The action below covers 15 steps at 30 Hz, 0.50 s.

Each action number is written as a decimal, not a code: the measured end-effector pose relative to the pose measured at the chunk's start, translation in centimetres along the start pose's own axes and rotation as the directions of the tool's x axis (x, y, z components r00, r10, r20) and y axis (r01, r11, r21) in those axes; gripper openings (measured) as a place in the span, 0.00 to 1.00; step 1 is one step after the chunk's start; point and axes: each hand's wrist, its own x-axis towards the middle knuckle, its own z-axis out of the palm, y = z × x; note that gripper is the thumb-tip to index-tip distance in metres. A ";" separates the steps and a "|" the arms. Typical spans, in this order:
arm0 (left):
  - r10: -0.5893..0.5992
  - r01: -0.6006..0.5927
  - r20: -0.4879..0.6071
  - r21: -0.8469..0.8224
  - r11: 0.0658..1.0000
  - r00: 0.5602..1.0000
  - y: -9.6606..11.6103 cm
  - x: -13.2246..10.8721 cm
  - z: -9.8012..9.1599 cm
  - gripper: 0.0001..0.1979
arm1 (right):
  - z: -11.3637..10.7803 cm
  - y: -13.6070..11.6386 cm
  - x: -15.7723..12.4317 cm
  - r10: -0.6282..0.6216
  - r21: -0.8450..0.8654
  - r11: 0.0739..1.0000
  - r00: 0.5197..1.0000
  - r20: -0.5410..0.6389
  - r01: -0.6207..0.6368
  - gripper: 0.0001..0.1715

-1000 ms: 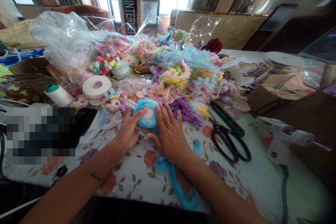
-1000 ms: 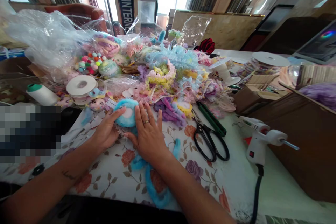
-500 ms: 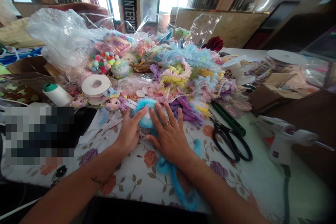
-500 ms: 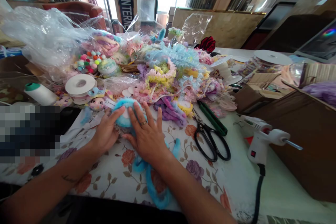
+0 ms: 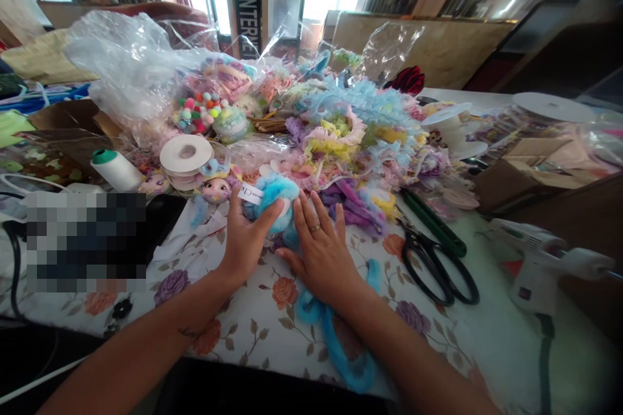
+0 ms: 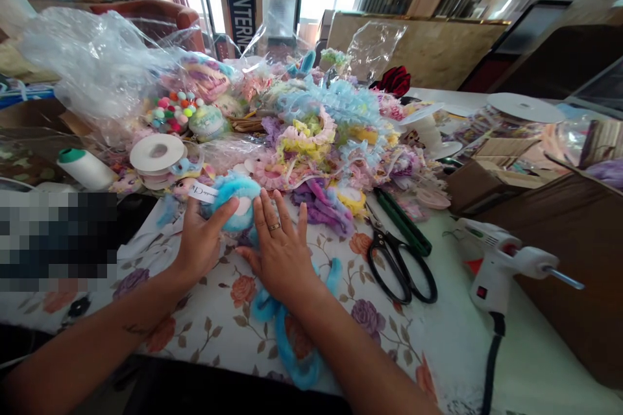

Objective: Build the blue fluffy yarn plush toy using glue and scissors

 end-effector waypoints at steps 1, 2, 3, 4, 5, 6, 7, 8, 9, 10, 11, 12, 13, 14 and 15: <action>0.003 -0.003 -0.003 0.001 1.000 1.000 0.0 0.0 0.0 0.30 | 0.1 0.0 0.0 0.004 0.003 1.000 1.000 0.004 -0.004 0.50; 0.009 -0.009 -0.002 -0.002 1.000 1.000 0.1 0.0 0.0 0.30 | 0.1 0.1 0.0 0.008 0.006 1.000 1.000 0.004 -0.008 0.50; 0.010 -0.010 0.003 -0.010 1.000 1.000 0.1 0.1 0.0 0.29 | 0.2 0.1 0.0 0.012 0.009 1.000 1.000 0.003 -0.012 0.51; 0.002 -0.002 0.007 -0.026 1.000 1.000 0.2 0.1 0.0 0.29 | 0.2 0.2 0.0 0.019 0.009 1.000 1.000 -0.003 -0.019 0.51; -0.019 0.019 0.009 -0.050 0.999 1.000 0.2 0.3 0.0 0.28 | 0.2 0.3 0.1 0.030 0.007 1.000 0.999 -0.013 -0.030 0.51; -0.055 0.056 0.013 -0.077 0.995 0.998 0.2 0.4 -0.1 0.28 | 0.2 0.4 0.1 0.044 0.007 0.999 0.999 -0.027 -0.044 0.51; -0.102 0.104 0.018 -0.102 0.989 0.995 0.3 0.6 -0.1 0.28 | 0.1 0.5 0.1 0.059 0.009 0.998 0.997 -0.044 -0.059 0.52; -0.156 0.158 0.026 -0.120 0.980 0.987 0.2 0.8 -0.2 0.28 | -0.1 0.6 0.1 0.070 0.013 0.997 0.996 -0.060 -0.070 0.52; -0.208 0.211 0.035 -0.132 0.969 0.978 0.2 0.9 -0.3 0.28 | -0.2 0.7 0.2 0.071 0.018 0.997 0.995 -0.075 -0.069 0.51; -0.255 0.259 0.045 -0.136 0.956 0.966 0.2 1.0 -0.3 0.27 | -0.4 0.7 0.2 0.057 0.023 0.998 0.995 -0.086 -0.055 0.51; -0.298 0.303 0.059 -0.140 0.943 0.953 0.2 1.1 -0.3 0.27 | -0.6 0.6 0.2 0.026 0.026 0.999 0.996 -0.090 -0.024 0.50; -0.333 0.341 0.072 -0.148 0.928 0.940 0.3 1.1 -0.3 0.26 | -0.8 0.5 0.2 -0.014 0.027 1.000 0.996 -0.089 0.017 0.49; -0.360 0.370 0.087 -0.161 0.915 0.929 0.3 1.1 -0.2 0.25 | -0.9 0.4 0.2 -0.057 0.025 0.998 0.995 -0.081 0.059 0.48; -0.378 0.392 0.109 -0.178 0.902 0.919 0.4 1.0 -0.1 0.24 | -0.9 0.3 0.2 -0.092 0.022 0.995 0.993 -0.073 0.094 0.47; -0.386 0.406 0.132 -0.199 0.892 0.913 0.4 0.9 0.0 0.22 | -0.9 0.3 0.2 -0.113 0.019 0.993 0.991 -0.065 0.115 0.47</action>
